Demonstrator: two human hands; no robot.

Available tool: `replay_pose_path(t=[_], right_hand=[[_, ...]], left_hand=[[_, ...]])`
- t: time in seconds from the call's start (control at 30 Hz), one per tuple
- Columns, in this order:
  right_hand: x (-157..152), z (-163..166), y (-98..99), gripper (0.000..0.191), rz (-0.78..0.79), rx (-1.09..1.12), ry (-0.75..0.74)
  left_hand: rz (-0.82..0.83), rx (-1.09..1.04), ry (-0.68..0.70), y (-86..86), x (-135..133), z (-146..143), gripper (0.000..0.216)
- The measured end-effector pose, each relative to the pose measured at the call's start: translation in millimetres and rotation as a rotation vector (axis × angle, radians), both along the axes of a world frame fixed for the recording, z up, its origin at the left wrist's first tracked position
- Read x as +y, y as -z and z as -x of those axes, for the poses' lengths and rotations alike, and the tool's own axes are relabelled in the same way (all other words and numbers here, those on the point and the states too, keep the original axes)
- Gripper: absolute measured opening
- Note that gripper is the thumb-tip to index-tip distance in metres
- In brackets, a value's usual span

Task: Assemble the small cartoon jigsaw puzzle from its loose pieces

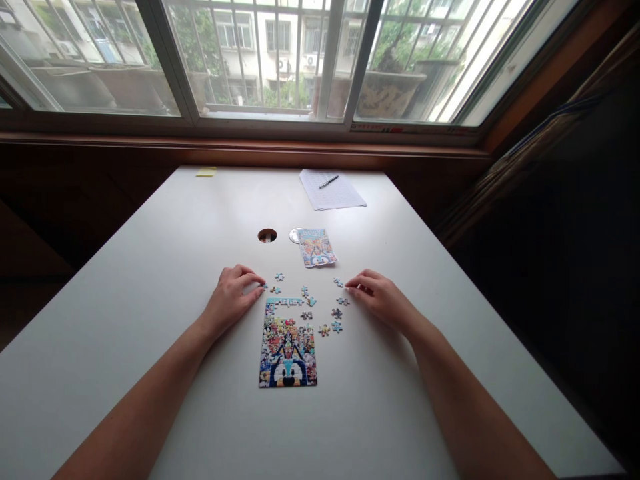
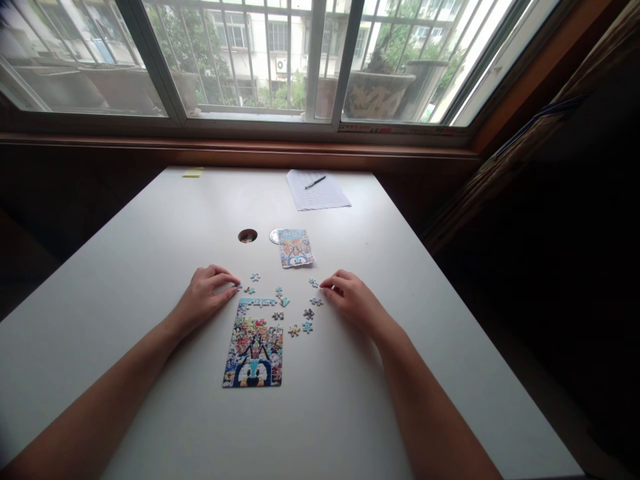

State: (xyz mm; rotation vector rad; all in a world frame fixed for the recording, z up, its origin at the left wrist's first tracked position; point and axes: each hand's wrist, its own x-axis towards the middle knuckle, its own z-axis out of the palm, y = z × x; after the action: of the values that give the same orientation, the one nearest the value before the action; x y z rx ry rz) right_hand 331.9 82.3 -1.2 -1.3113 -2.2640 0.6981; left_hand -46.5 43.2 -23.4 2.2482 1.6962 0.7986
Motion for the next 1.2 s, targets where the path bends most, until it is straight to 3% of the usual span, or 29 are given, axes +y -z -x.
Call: replay_pose_path(t=[0.3,0.67,0.8,1.07,1.2], right_hand=[[-2,-2,-2.6,0.022,0.085,0.027,-0.061],[-8,24,5.3,0.021,-0.165,-0.028,-0.182],[-9,18,-1.2,0.020,-0.094,0.006,-0.197],[-21,17,-23.7,0.015,0.201,0.017,-0.310],[-25,21,-22.5,0.025,0.237,-0.025,-0.387]], left_hand=[[0.014,-0.004,-0.004,-3.3,-1,-2,0.015],[0.017,-0.016,0.000,-3.5,-1,-2,0.016],[0.013,-0.024,0.009,-3.3,-1,-2,0.016],[0.009,-0.028,0.008,-3.1,-1,-2,0.016],[0.016,-0.027,0.009,-2.2,0,-1,0.016]])
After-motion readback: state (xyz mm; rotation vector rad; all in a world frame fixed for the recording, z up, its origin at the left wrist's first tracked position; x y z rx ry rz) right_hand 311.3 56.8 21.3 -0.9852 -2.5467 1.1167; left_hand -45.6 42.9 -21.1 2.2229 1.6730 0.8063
